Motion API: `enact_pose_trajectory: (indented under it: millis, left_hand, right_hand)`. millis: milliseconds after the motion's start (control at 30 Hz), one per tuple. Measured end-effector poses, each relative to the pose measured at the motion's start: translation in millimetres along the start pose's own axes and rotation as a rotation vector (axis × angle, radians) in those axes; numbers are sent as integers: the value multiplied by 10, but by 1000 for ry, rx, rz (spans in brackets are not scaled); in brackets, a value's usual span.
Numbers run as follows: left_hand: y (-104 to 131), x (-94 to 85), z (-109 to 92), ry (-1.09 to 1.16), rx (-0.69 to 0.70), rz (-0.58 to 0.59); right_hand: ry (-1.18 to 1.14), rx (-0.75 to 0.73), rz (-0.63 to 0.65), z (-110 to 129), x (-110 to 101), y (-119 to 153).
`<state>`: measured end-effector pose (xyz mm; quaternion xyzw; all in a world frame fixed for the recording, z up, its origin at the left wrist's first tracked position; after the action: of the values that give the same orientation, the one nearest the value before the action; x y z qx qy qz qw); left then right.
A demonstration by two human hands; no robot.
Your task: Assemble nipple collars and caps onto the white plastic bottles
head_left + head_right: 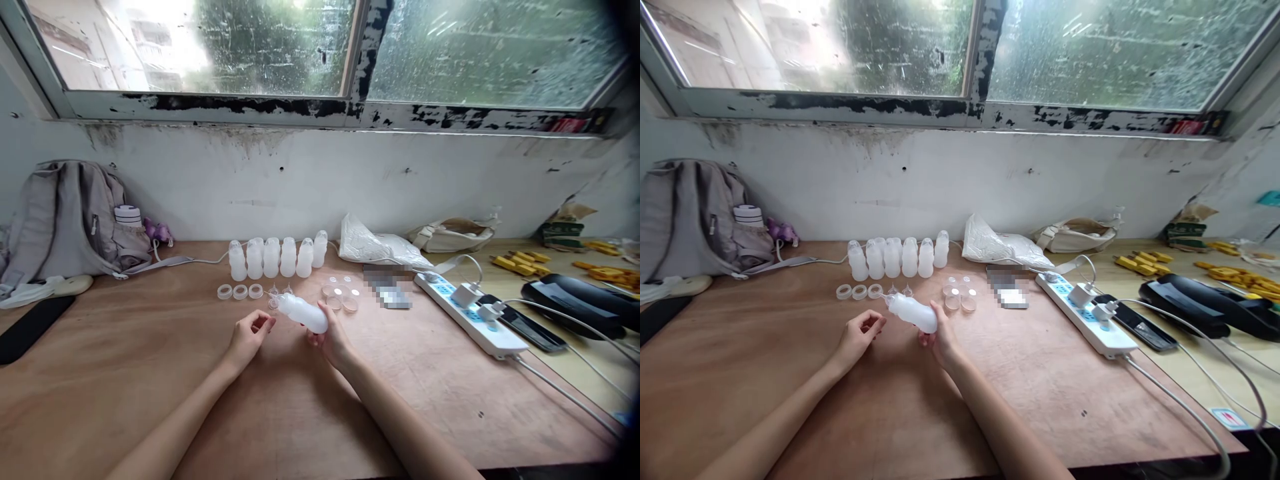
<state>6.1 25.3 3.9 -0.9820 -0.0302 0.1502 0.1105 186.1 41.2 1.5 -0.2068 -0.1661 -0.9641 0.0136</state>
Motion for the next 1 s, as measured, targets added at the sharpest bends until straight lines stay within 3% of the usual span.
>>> enact_pose_trajectory:
  millis: [100, 200, 400, 533, 600, 733, 800, 900, 1000]
  left_hand:
    - [32, 32, 4, -5, -10, 38]
    - [47, 89, 17, 151, -58, 79]
    - [85, 205, -31, 476, -223, 202]
    - [99, 186, -72, 467, -245, 146]
    - [104, 175, -64, 481, -298, 134]
    - [104, 157, -64, 474, -342, 156]
    - [99, 138, -79, 469, -324, 134]
    - [100, 116, -97, 521, -353, 100]
    - [101, 107, -116, 614, -379, 112]
  right_hand:
    - [-115, 2, 0, -40, 26, 15]
    - [-87, -111, 87, -62, 89, 62]
    - [277, -310, 237, -146, 219, 216]
    - [545, -479, 298, -119, 245, 256]
    - [682, -559, 192, -43, 150, 191]
    - [986, -738, -227, 201, -247, -60]
    - [1124, -779, -346, 289, -435, -180]
    - [1220, -797, -385, 342, -589, -283]
    - [1240, -786, -357, 338, -595, -294]
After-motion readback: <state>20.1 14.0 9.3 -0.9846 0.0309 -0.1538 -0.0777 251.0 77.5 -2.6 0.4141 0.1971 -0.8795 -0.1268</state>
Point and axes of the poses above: each hand's wrist, its own y-axis away from the middle knuckle, its own x-axis out of the palm, z = x × y, the point moved 3 cm from there along -y, towards the middle knuckle, and after that the axes turned 3 degrees about -z, right-handed, at the moved point
